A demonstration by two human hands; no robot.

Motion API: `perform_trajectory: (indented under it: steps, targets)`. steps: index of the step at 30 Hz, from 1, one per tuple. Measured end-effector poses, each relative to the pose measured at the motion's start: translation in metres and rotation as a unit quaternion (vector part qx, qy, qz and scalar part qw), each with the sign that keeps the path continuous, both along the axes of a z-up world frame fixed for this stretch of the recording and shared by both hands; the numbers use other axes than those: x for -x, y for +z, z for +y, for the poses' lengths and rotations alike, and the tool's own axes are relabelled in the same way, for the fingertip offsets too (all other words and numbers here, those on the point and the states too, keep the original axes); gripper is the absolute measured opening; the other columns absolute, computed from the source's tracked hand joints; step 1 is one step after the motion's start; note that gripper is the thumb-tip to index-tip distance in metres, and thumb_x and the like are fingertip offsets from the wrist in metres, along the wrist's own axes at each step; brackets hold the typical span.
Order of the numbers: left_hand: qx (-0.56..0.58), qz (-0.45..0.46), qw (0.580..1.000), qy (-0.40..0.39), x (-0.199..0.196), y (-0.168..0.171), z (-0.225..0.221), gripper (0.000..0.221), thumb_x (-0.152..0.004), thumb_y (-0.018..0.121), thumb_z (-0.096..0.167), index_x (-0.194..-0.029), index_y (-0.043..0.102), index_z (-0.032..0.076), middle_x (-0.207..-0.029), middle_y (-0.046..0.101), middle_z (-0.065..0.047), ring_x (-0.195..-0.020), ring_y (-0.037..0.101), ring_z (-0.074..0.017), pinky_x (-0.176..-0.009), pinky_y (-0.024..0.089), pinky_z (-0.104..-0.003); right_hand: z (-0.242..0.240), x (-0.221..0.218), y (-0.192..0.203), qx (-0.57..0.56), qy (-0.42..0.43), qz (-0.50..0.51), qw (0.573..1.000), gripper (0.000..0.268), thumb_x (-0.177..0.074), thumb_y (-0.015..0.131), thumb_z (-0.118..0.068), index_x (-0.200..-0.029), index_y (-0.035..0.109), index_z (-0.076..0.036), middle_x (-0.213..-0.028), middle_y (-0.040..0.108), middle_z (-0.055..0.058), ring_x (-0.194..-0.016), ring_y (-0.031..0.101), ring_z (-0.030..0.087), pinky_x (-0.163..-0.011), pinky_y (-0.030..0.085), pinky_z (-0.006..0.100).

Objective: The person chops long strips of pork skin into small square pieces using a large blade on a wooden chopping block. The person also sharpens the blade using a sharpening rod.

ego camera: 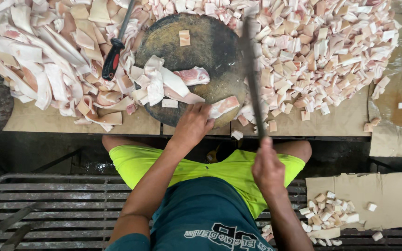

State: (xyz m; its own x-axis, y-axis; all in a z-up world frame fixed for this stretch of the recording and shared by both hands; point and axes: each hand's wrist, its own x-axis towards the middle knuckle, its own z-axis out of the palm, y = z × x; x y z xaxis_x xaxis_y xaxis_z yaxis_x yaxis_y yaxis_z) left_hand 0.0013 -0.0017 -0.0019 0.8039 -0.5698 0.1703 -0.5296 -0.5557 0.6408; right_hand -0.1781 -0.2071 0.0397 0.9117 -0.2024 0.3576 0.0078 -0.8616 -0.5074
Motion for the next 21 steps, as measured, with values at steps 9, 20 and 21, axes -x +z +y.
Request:
perform_trajectory:
  steps: [9, 20, 21]
  targets:
    - [-0.012, 0.054, 0.998, 0.006, -0.001, 0.006, -0.008, 0.032, -0.085, 0.075, 0.017, -0.109, 0.064, -0.001, -0.111, 0.067, -0.021, -0.105, 0.063, -0.0418, -0.093, 0.051, -0.05, -0.008, 0.012, 0.01, 0.0, -0.004, -0.025, 1.0, 0.062, -0.099, 0.062, 0.004, -0.157, 0.041, -0.005, -0.089, 0.065, 0.024, -0.068, 0.067, 0.038, -0.059, 0.053, 0.046]
    - [-0.026, 0.044, 0.999, 0.01, -0.003, -0.003, -0.023, 0.035, -0.085, 0.076, 0.019, -0.109, 0.063, -0.002, -0.112, 0.066, -0.023, -0.104, 0.064, -0.0428, -0.086, 0.054, -0.05, -0.004, 0.009, 0.01, 0.002, -0.005, 0.069, 0.998, 0.055, -0.097, 0.063, 0.001, -0.15, 0.048, -0.003, -0.091, 0.07, 0.026, -0.064, 0.07, 0.037, -0.054, 0.054, 0.046]
    - [-0.022, 0.052, 0.998, 0.015, -0.006, -0.004, -0.027, 0.034, -0.085, 0.076, 0.019, -0.108, 0.062, -0.002, -0.111, 0.066, -0.023, -0.104, 0.065, -0.043, -0.085, 0.055, -0.05, -0.006, 0.009, 0.012, -0.013, -0.012, 0.028, 0.999, 0.053, -0.101, 0.061, 0.0, -0.152, 0.046, -0.003, -0.095, 0.069, 0.027, -0.068, 0.071, 0.036, -0.056, 0.055, 0.046]
